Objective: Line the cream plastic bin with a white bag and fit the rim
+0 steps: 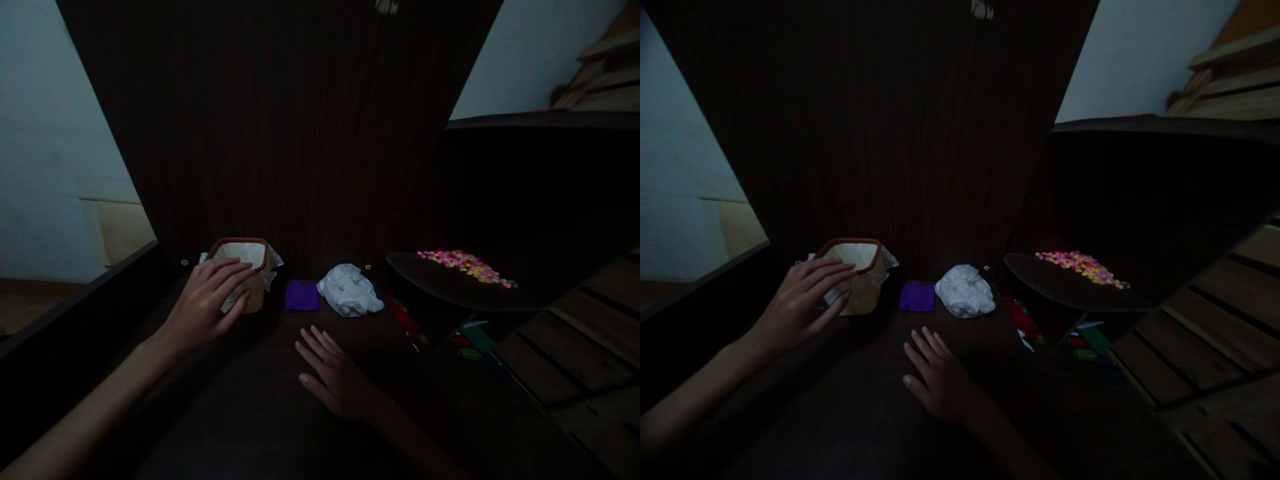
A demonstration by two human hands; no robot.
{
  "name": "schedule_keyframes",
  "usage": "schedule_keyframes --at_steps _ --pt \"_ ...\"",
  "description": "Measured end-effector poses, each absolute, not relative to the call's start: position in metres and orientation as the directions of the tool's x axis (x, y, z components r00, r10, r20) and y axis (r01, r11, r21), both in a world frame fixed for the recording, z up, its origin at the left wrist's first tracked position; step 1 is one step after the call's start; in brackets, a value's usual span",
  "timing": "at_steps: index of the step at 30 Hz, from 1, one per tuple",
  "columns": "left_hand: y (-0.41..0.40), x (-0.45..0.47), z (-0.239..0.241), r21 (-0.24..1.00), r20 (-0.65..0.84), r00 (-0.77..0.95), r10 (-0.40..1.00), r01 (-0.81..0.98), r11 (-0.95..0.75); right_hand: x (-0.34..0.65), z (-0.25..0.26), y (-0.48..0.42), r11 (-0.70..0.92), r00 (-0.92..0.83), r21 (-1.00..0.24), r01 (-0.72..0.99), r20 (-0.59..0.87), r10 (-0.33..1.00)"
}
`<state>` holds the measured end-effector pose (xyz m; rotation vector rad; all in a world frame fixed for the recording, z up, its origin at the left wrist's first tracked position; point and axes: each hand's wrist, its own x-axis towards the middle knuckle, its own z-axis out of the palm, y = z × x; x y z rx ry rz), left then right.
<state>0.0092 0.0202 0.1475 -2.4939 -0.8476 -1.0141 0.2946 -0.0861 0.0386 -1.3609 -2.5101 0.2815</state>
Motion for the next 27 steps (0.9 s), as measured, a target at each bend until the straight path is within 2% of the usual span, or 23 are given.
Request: schedule_keyframes --at_steps 2,5,8,13,19,23,27 --pt "0.033 0.007 0.151 -0.046 0.704 0.515 0.489 0.720 -0.693 0.294 0.041 -0.086 0.529 -0.520 -0.300 0.793 0.118 0.846" --pt "0.049 0.003 0.148 0.053 0.591 0.517 0.620 0.742 -0.669 0.293 0.043 -0.086 0.523 -0.516 -0.311 0.794 0.111 0.849" --pt "0.054 -0.001 0.146 0.122 0.539 0.540 0.647 0.710 -0.693 0.293 0.044 -0.086 0.517 -0.511 -0.316 0.795 0.110 0.853" --pt "0.045 -0.006 0.149 0.100 0.581 0.540 0.609 0.695 -0.712 0.292 0.045 -0.086 0.496 -0.507 -0.357 0.791 0.068 0.859" --pt "0.017 -0.010 0.154 0.006 0.708 0.559 0.430 0.605 -0.796 0.295 0.054 -0.085 0.368 -0.417 -0.616 0.696 0.070 0.906" --pt "-0.013 -0.004 0.159 0.013 0.748 0.569 0.342 0.502 -0.865 0.300 0.063 -0.081 0.219 -0.214 -0.829 0.515 0.122 0.969" --pt "-0.038 0.004 0.159 0.093 0.734 0.604 0.310 0.363 -0.927 0.310 0.077 -0.074 0.280 -0.043 -0.913 0.296 0.280 0.959"
